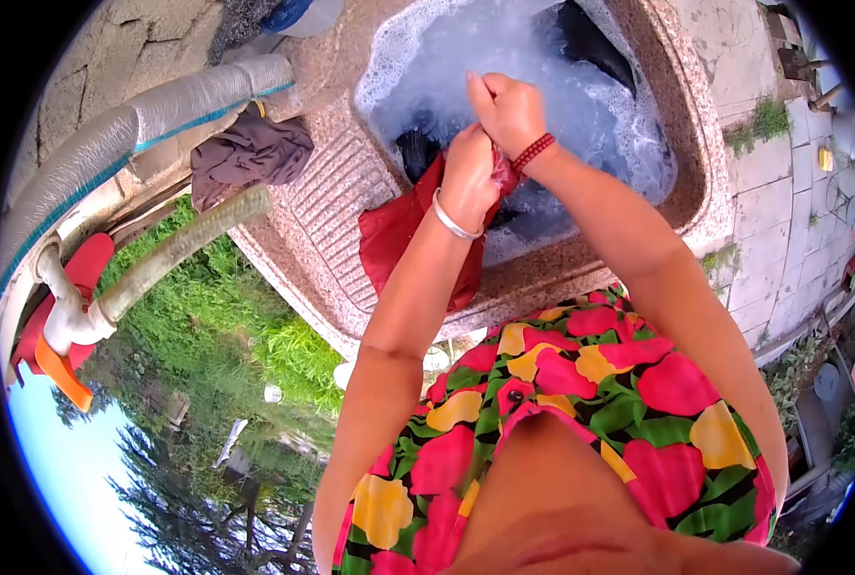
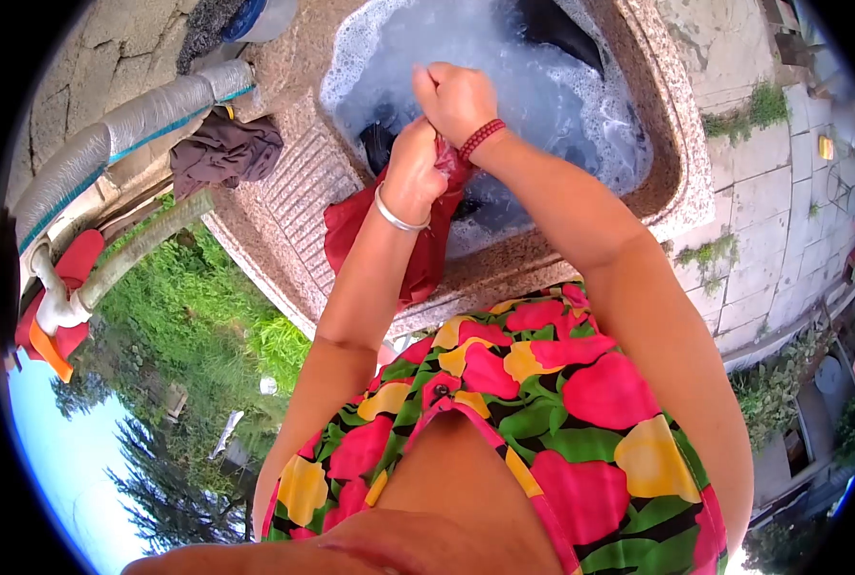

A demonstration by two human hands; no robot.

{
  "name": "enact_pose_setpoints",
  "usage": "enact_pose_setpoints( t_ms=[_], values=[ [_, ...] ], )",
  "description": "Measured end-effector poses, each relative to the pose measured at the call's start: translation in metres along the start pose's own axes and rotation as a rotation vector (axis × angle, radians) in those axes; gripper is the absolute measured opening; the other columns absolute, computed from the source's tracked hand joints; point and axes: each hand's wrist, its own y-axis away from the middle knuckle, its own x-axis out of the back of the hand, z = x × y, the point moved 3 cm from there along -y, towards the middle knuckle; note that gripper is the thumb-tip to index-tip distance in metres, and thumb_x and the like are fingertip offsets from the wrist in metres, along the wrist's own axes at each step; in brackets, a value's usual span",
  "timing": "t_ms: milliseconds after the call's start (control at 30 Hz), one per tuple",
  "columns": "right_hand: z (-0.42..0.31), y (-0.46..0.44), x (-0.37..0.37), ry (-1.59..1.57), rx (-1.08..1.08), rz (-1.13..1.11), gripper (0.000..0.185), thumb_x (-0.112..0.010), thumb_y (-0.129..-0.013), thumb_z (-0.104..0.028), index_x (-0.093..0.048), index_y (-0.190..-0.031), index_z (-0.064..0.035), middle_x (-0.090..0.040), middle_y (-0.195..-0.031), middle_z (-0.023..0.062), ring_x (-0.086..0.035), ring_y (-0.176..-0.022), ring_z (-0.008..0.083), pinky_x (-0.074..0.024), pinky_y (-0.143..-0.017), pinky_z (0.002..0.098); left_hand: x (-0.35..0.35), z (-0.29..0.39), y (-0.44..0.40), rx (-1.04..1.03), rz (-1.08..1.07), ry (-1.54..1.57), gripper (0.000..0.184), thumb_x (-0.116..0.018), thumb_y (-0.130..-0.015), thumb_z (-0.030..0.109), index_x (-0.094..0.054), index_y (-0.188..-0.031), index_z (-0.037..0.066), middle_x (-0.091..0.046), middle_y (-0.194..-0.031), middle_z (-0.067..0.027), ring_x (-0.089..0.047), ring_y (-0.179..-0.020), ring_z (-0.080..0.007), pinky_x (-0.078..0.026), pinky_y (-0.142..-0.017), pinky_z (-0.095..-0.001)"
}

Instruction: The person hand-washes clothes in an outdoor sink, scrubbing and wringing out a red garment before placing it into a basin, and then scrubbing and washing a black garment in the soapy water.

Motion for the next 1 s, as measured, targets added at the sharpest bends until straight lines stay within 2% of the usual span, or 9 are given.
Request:
enact_pose_setpoints(
  t_ms=[67, 133, 233, 300, 400, 467, 600, 733, 1000],
  values=[
    [-0.018, 0.005, 0.007, -0.022, 0.071, 0.038, 0.037, -0.062, -0.089, -0.027, -0.055, -0.064, -0.0006, -0.048, -0.056, 0.0199, -0.049, -0.046, 0.0292, -0.0413, -0.047, 0.0366, -0.005, 0.011, 0.004, 0.054, 0.122, -0.072, 0.017, -0.051, -0.093, 0.011, -0.058, -0.101, -0.003, -0.063, -0.087, -0.0089, -0.061, -0.073, -0.0158, -0.047, -0.058, -0.0294],
    [-0.025, 0.023, 0.008, -0.119, 0.178, 0.047, 0.036, -0.064, -0.088, -0.027, -0.057, -0.065, -0.0001, -0.048, -0.057, 0.0198, -0.051, -0.047, 0.0281, -0.0415, -0.048, 0.0355, 0.045, -0.011, -0.036, -0.013, -0.938, 0.378, 0.022, -0.043, -0.097, 0.021, -0.061, -0.102, 0.009, -0.065, -0.096, -0.0077, -0.062, -0.080, -0.0164, -0.049, -0.069, -0.0296],
    [0.006, -0.007, 0.004, -0.017, 0.129, 0.033, 0.039, -0.062, -0.089, -0.029, -0.056, -0.065, 0.0015, -0.047, -0.056, 0.0194, -0.050, -0.048, 0.0286, -0.0419, -0.050, 0.0363, 0.028, -0.008, -0.010, -0.248, -0.504, -0.047, 0.020, -0.046, -0.096, 0.021, -0.061, -0.100, 0.008, -0.065, -0.093, -0.0072, -0.063, -0.082, -0.0164, -0.050, -0.071, -0.0317],
    [0.024, -0.014, 0.001, 0.042, 0.074, 0.021, 0.042, -0.061, -0.089, -0.030, -0.055, -0.065, 0.0026, -0.046, -0.055, 0.0191, -0.050, -0.048, 0.0288, -0.0422, -0.051, 0.0369, 0.002, -0.007, -0.001, 0.044, -0.072, -0.007, 0.017, -0.050, -0.094, 0.014, -0.060, -0.100, 0.002, -0.065, -0.094, -0.0084, -0.064, -0.083, -0.0183, -0.051, -0.071, -0.0317],
    [0.024, -0.042, 0.021, 0.004, 0.088, 0.047, 0.042, -0.057, -0.090, -0.038, -0.062, -0.068, -0.0014, -0.058, -0.063, 0.0214, -0.056, -0.058, 0.0418, -0.0462, -0.057, 0.0462, -0.011, 0.009, -0.026, 0.031, -0.168, 0.109, 0.015, -0.054, -0.093, 0.011, -0.060, -0.098, -0.002, -0.065, -0.096, -0.0111, -0.066, -0.085, -0.0224, -0.054, -0.076, -0.0353],
    [0.040, -0.061, 0.030, -0.112, -0.041, 0.146, 0.045, -0.056, -0.093, -0.036, -0.058, -0.069, 0.0026, -0.053, -0.055, 0.0162, -0.040, -0.049, 0.0233, -0.0419, -0.053, 0.0353, 0.006, 0.026, -0.062, -0.106, -0.048, 0.127, 0.013, -0.056, -0.092, 0.012, -0.059, -0.099, 0.001, -0.065, -0.099, -0.0114, -0.065, -0.089, -0.0230, -0.054, -0.081, -0.0382],
    [0.061, -0.070, 0.048, 0.149, 0.001, 0.338, 0.028, -0.060, -0.088, -0.035, -0.066, -0.097, -0.0091, -0.064, -0.092, 0.0183, -0.060, -0.090, 0.0340, -0.0483, -0.078, 0.0419, 0.021, 0.058, -0.081, -0.782, 0.343, -0.752, 0.042, -0.067, -0.084, 0.022, -0.047, -0.112, -0.003, -0.053, -0.115, -0.0201, -0.055, -0.104, -0.0323, -0.046, -0.087, -0.0426],
    [0.063, -0.018, 0.008, 0.584, 0.568, -0.028, 0.043, -0.065, -0.083, -0.032, -0.056, -0.124, -0.0211, -0.051, -0.128, 0.0149, -0.052, -0.114, 0.0336, -0.0432, -0.091, 0.0432, 0.035, 0.009, -0.086, -0.871, 0.153, -1.899, 0.052, -0.068, -0.079, 0.031, -0.050, -0.120, 0.006, -0.042, -0.134, -0.0246, -0.041, -0.122, -0.0408, -0.034, -0.100, -0.0532],
    [0.200, -0.056, -0.029, 0.308, -0.311, -0.631, 0.038, -0.057, -0.087, -0.031, -0.060, -0.117, -0.0100, -0.063, -0.110, 0.0204, -0.062, -0.097, 0.0370, -0.0490, -0.085, 0.0429, 0.056, 0.027, -0.017, -0.538, 0.025, -2.014, 0.053, -0.067, -0.081, 0.035, -0.050, -0.124, 0.009, -0.035, -0.144, -0.0169, -0.031, -0.134, -0.0359, -0.026, -0.106, -0.0578]
  ],
)
